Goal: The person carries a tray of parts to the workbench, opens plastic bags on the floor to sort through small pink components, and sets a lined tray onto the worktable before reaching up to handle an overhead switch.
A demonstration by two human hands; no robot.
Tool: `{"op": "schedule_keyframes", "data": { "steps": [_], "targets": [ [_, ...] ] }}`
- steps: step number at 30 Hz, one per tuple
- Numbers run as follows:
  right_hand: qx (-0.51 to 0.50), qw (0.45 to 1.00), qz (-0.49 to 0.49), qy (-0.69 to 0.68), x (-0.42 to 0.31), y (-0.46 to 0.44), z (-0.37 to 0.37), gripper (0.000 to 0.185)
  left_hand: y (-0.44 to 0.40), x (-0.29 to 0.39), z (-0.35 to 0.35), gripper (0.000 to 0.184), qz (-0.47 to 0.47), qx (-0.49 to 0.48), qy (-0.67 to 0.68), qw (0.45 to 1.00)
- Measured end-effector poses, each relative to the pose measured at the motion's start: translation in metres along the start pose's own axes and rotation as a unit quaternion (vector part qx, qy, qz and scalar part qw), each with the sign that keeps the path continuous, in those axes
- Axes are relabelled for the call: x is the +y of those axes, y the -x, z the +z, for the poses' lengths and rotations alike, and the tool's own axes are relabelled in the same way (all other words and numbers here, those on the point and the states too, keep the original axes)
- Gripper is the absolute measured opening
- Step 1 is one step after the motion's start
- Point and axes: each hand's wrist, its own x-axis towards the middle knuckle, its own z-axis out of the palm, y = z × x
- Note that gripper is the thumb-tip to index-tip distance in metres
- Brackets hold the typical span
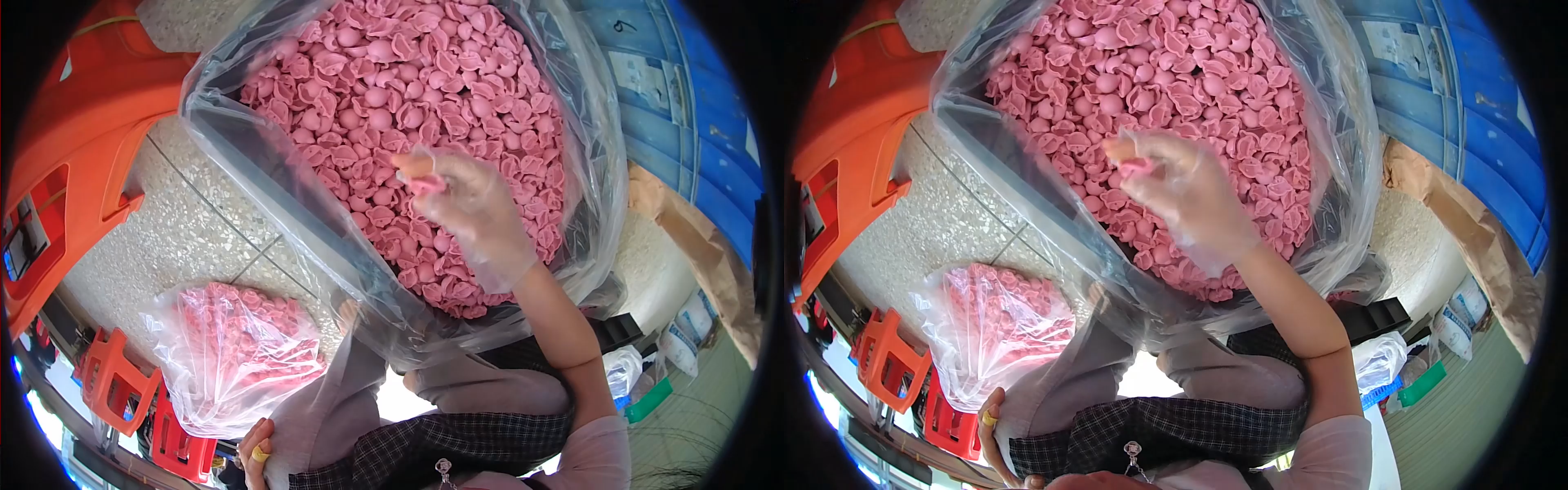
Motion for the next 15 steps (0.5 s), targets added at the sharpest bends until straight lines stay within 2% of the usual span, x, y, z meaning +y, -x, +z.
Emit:
{"op": "schedule_keyframes", "data": {
  "steps": [3, 5, 7, 10, 15],
  "targets": [
    [-0.005, 0.998, -0.061, -0.010, -0.005, 0.004, 0.017, 0.038, 0.007, -0.005, -0.002, 0.072, 0.007, 0.016, -0.005, 1.000],
    [-0.028, 0.993, -0.109, 0.017, -0.005, 0.001, 0.019, 0.052, 0.013, -0.008, -0.002, 0.073, 0.013, 0.023, -0.008, 1.000],
    [-0.047, 0.995, -0.092, 0.002, -0.013, 0.004, 0.020, 0.057, 0.017, -0.011, -0.003, 0.073, 0.015, 0.028, -0.011, 0.999],
    [-0.045, 0.995, -0.087, 0.010, -0.015, 0.006, 0.024, 0.058, 0.023, -0.010, -0.005, 0.070, 0.012, 0.016, -0.028, 0.999],
    [-0.035, 0.994, -0.103, 0.013, -0.019, 0.008, 0.031, 0.057, 0.010, 0.006, -0.001, 0.051, 0.012, 0.043, -0.059, 0.997]
  ]
}}
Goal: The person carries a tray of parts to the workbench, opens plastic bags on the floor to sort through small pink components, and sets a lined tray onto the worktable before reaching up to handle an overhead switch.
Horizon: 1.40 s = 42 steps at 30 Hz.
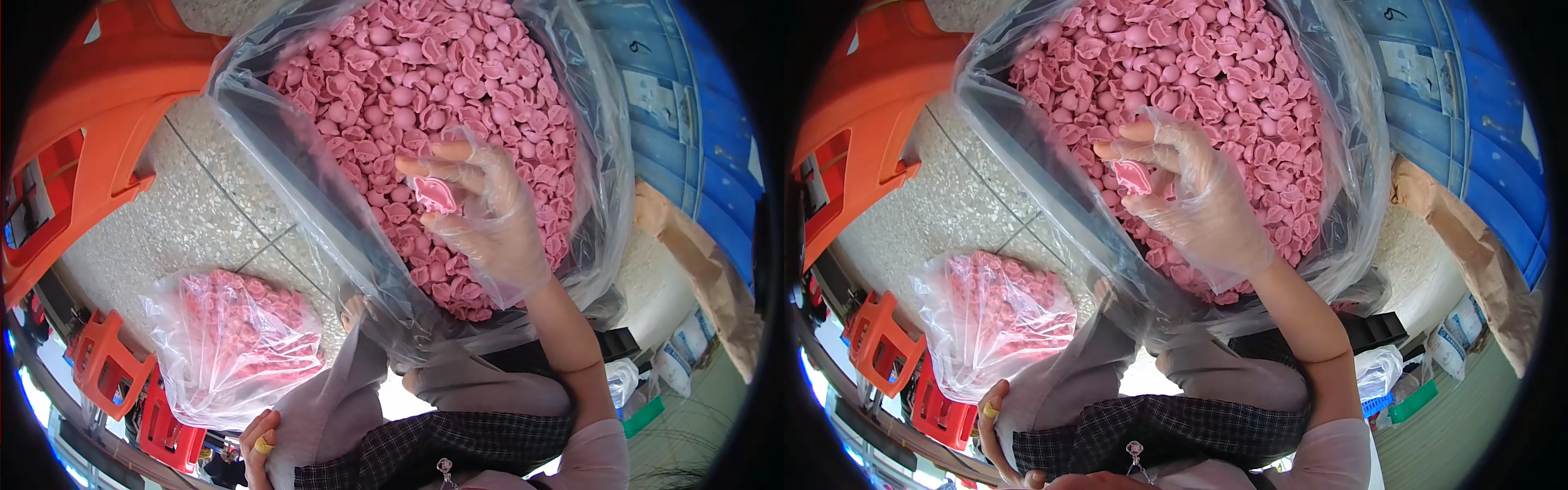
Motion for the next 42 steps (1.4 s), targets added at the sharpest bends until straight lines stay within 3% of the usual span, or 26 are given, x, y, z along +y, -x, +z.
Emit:
{"op": "schedule_keyframes", "data": {
  "steps": [8, 10, 13, 16, 21, 29, 42],
  "targets": [
    [0.029, 0.997, 0.035, -0.055, -0.010, 0.001, 0.006, 0.054, -0.022, 0.035, 0.015, 0.023, -0.022, 0.062, -0.091, 0.994],
    [0.031, 0.997, 0.034, -0.057, -0.011, -0.001, 0.006, 0.055, -0.024, 0.038, 0.015, 0.023, -0.030, 0.061, -0.088, 0.994],
    [0.027, 0.982, 0.087, -0.166, -0.017, -0.003, 0.003, 0.056, -0.024, 0.038, 0.008, 0.023, -0.033, 0.020, -0.088, 0.995],
    [0.005, 0.985, 0.048, -0.167, -0.007, -0.005, 0.001, 0.056, -0.020, 0.021, -0.007, 0.023, -0.010, -0.045, -0.081, 0.996],
    [0.019, 0.989, 0.057, -0.134, -0.016, -0.004, 0.009, 0.056, -0.029, 0.037, -0.006, 0.023, -0.038, -0.038, -0.087, 0.995],
    [-0.006, 0.990, 0.033, -0.136, -0.007, -0.003, 0.006, 0.052, -0.019, 0.012, -0.007, 0.023, 0.000, -0.044, -0.076, 0.996],
    [-0.005, 0.993, 0.004, -0.121, 0.004, -0.001, 0.002, 0.050, -0.031, 0.029, -0.003, 0.022, -0.009, -0.031, -0.066, 0.997]
  ]
}}
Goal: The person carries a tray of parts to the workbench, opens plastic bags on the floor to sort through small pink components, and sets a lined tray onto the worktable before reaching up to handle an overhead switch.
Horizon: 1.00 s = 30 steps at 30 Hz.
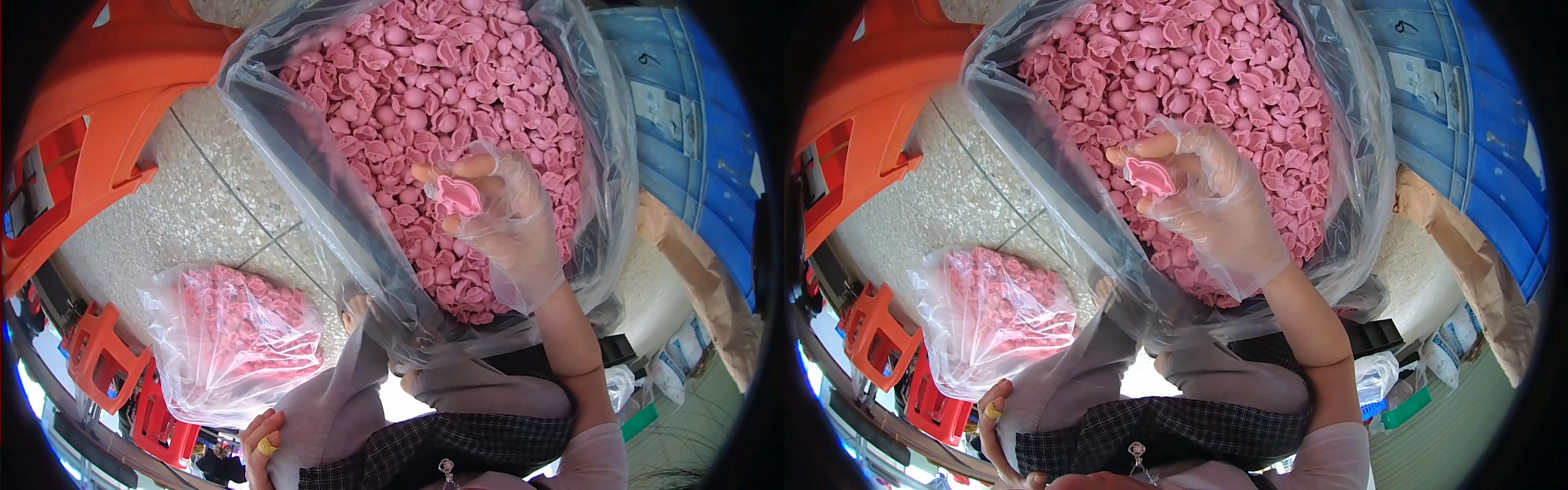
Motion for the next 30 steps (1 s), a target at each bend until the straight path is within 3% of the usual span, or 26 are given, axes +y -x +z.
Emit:
{"op": "schedule_keyframes", "data": {
  "steps": [11, 16, 19, 22, 25, 30],
  "targets": [
    [0.007, 0.999, -0.019, 0.050, -0.002, 0.001, 0.002, 0.039, 0.013, -0.022, 0.001, 0.022, 0.030, -0.009, 0.002, 0.999],
    [-0.004, 0.996, -0.015, 0.087, -0.004, 0.002, -0.004, 0.038, 0.006, 0.005, 0.017, 0.021, -0.009, 0.090, -0.014, 0.996],
    [0.012, 0.999, -0.019, 0.038, -0.002, 0.002, 0.000, 0.038, 0.007, 0.005, 0.017, 0.022, -0.008, 0.087, -0.006, 0.996],
    [0.038, 0.997, 0.058, -0.029, -0.014, 0.003, 0.003, 0.039, 0.010, 0.003, 0.018, 0.023, -0.007, 0.091, -0.001, 0.996],
    [-0.001, 0.995, 0.051, -0.081, -0.004, 0.000, -0.003, 0.038, 0.012, 0.003, 0.018, 0.023, -0.009, 0.096, -0.006, 0.995],
    [0.026, 0.986, 0.077, -0.149, -0.002, -0.001, 0.001, 0.039, 0.012, 0.004, 0.018, 0.024, -0.008, 0.104, -0.004, 0.995]
  ]
}}
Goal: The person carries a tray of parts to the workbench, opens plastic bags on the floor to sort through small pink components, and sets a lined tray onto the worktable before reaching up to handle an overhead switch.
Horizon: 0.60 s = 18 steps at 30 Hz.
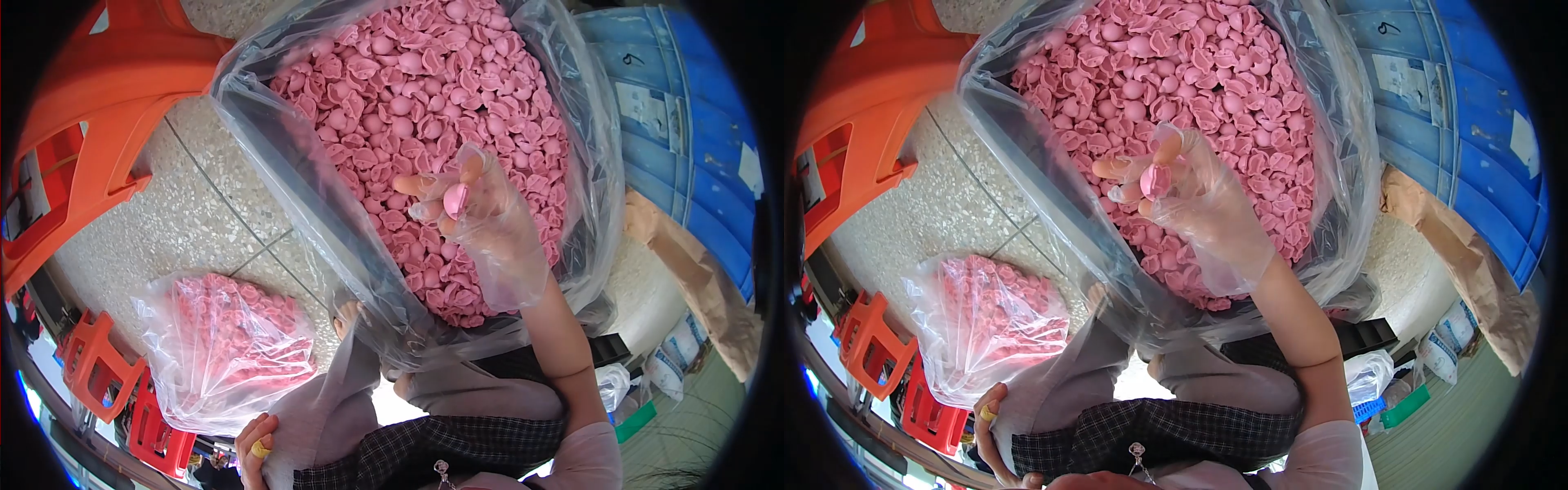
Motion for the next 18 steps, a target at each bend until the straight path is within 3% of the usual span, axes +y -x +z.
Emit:
{"op": "schedule_keyframes", "data": {
  "steps": [4, 10, 13, 18],
  "targets": [
    [-0.001, 1.000, 0.023, -0.018, -0.007, 0.004, 0.004, 0.037, 0.001, -0.008, 0.000, 0.025, 0.014, -0.003, 0.011, 1.000],
    [0.074, 0.989, -0.054, 0.114, -0.007, 0.009, 0.007, 0.047, 0.000, -0.036, -0.019, 0.024, 0.048, -0.125, 0.030, 0.991],
    [0.031, 0.937, -0.169, 0.303, -0.004, 0.007, -0.001, 0.046, -0.002, -0.036, -0.019, 0.025, 0.052, -0.122, 0.029, 0.991],
    [0.053, 0.930, -0.169, 0.322, -0.005, 0.004, 0.007, 0.042, -0.010, -0.017, -0.019, 0.024, 0.029, -0.111, 0.003, 0.993]
  ]
}}
